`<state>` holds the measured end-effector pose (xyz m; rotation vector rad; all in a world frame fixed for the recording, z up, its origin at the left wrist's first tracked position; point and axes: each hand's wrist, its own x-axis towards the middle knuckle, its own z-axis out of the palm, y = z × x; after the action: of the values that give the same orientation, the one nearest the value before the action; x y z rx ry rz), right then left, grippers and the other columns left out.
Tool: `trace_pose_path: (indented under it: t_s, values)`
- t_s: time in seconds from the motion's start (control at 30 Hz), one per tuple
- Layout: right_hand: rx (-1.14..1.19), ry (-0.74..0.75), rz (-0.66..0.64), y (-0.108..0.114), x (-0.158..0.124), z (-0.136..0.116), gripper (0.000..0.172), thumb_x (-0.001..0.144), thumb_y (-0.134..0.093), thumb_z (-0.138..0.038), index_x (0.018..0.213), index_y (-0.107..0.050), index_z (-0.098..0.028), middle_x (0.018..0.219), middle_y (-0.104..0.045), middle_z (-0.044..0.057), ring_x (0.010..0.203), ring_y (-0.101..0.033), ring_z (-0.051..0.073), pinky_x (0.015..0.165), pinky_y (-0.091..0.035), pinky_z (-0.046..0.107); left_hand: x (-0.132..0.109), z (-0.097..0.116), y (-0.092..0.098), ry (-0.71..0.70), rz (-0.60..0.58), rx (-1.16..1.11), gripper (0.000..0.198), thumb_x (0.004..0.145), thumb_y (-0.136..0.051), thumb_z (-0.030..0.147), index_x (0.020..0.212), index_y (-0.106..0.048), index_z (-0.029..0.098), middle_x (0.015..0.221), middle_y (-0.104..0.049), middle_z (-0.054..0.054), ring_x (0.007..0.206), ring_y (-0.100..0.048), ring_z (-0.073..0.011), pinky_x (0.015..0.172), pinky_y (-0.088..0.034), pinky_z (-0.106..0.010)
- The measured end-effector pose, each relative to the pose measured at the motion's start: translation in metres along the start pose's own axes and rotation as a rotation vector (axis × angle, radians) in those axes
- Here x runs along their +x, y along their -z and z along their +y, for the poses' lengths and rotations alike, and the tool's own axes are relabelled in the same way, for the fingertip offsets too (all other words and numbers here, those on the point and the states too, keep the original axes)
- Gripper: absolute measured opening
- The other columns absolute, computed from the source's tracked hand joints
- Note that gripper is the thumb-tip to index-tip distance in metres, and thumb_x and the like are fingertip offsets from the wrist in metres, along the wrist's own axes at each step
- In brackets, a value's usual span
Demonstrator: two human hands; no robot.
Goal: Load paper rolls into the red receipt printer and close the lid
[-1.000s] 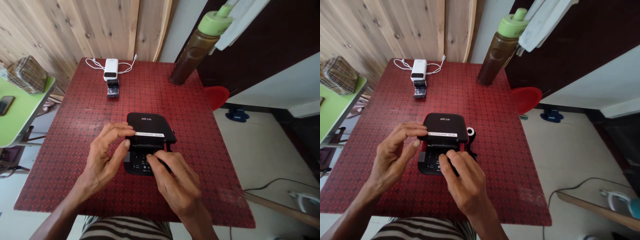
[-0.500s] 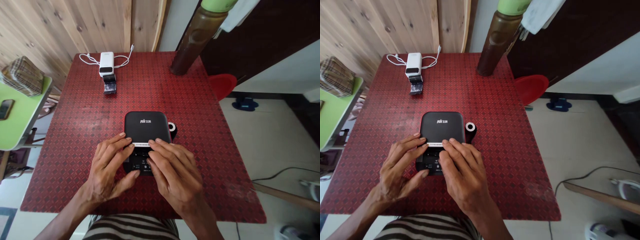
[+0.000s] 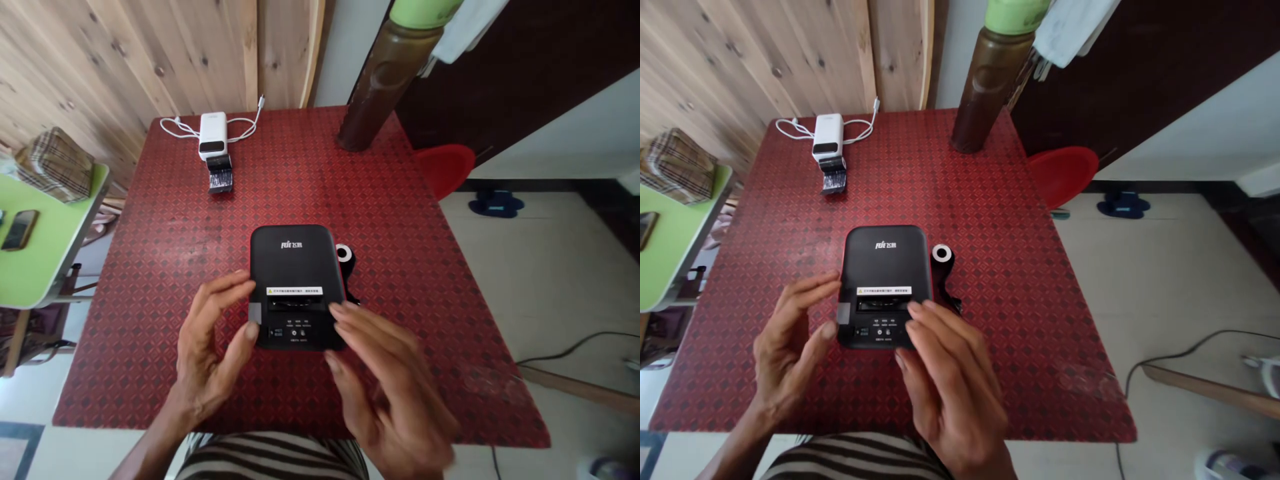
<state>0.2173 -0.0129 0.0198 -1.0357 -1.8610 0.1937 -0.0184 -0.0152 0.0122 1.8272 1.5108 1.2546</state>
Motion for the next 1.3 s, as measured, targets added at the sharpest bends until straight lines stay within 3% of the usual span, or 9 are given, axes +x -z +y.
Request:
trace_pose_path:
  t_s: [0.07, 0.17, 0.23, 0.33, 0.5, 0.73, 0.97, 1.3]
  values:
    - [0.025, -0.061, 0.083, 0.005, -0.015, -0.002, 0.036, 0.100, -0.069, 0.005, 0.131, -0.074, -0.011, 0.117, -0.083, 0.012, 0.111, -0.080, 0.025, 0.095, -0.068, 0.040, -0.001, 0.000, -0.008, 0.177, 0.083, -0.162, 0.050, 0.107, -0.077, 0.033, 0.156, -0.067, 0.032, 0.158, -0.069, -0.009, 0.147, -0.067, -0.0290, 0.122, -0.056, -0.046]
    - [0.030, -0.164, 0.108, 0.006, -0.034, 0.002, 0.032, 0.100, -0.067, 0.003, 0.126, -0.075, -0.016, 0.108, -0.079, 0.007, 0.099, -0.078, 0.021, 0.087, -0.067, 0.035, 0.001, -0.001, -0.016, 0.382, 0.019, -0.385, 0.058, 0.106, -0.079, 0.041, 0.160, -0.063, 0.029, 0.164, -0.067, -0.013, 0.147, -0.069, -0.0323, 0.123, -0.057, -0.052]
    - [0.006, -0.218, 0.129, 0.002, -0.042, 0.007, 0.031, 0.103, -0.070, -0.002, 0.130, -0.074, -0.017, 0.115, -0.079, 0.009, 0.102, -0.079, 0.022, 0.088, -0.067, 0.034, 0.002, -0.003, -0.017, 0.438, -0.027, -0.489, 0.056, 0.106, -0.078, 0.042, 0.159, -0.064, 0.029, 0.164, -0.068, -0.013, 0.146, -0.070, -0.0326, 0.123, -0.058, -0.053]
    - [0.006, -0.263, 0.117, -0.006, -0.048, 0.014, 0.033, 0.110, -0.066, -0.018, 0.143, -0.071, -0.019, 0.128, -0.080, 0.013, 0.113, -0.080, 0.025, 0.096, -0.069, 0.038, 0.002, -0.005, -0.015, 0.474, -0.046, -0.577, 0.054, 0.106, -0.075, 0.038, 0.159, -0.066, 0.032, 0.165, -0.068, -0.010, 0.147, -0.070, -0.0327, 0.118, -0.062, -0.050]
    - [0.008, -0.302, -0.011, -0.021, -0.055, 0.017, 0.047, 0.120, -0.050, -0.041, 0.158, -0.062, -0.016, 0.141, -0.079, 0.018, 0.129, -0.079, 0.029, 0.107, -0.068, 0.042, -0.003, -0.007, -0.017, 0.508, -0.007, -0.566, 0.055, 0.107, -0.074, 0.037, 0.161, -0.065, 0.032, 0.171, -0.064, -0.011, 0.152, -0.067, -0.0349, 0.117, -0.063, -0.049]
    - [-0.071, -0.306, 0.030, -0.039, -0.068, 0.015, 0.048, 0.117, -0.057, -0.040, 0.160, -0.059, -0.018, 0.139, -0.081, 0.019, 0.125, -0.082, 0.031, 0.100, -0.071, 0.044, -0.001, -0.003, -0.024, 0.563, -0.001, -0.625, 0.059, 0.106, -0.075, 0.039, 0.165, -0.065, 0.031, 0.170, -0.066, -0.011, 0.156, -0.065, -0.0338, 0.128, -0.056, -0.052]
    - [-0.083, -0.307, 0.063, -0.044, -0.069, 0.014, 0.046, 0.118, -0.054, -0.040, 0.158, -0.060, -0.019, 0.135, -0.081, 0.018, 0.121, -0.083, 0.032, 0.096, -0.072, 0.045, -0.002, -0.001, -0.028, 0.581, 0.020, -0.668, 0.056, 0.106, -0.074, 0.036, 0.162, -0.069, 0.036, 0.167, -0.069, -0.008, 0.155, -0.067, -0.0335, 0.129, -0.055, -0.052]
    - [-0.095, -0.284, 0.084, -0.047, -0.066, 0.015, 0.048, 0.118, -0.056, -0.041, 0.160, -0.060, -0.018, 0.139, -0.082, 0.019, 0.123, -0.083, 0.032, 0.099, -0.072, 0.044, 0.001, -0.002, -0.032, 0.563, 0.017, -0.609, 0.061, 0.104, -0.066, 0.033, 0.166, -0.064, 0.030, 0.168, -0.068, -0.012, 0.153, -0.068, -0.0347, 0.124, -0.058, -0.054]
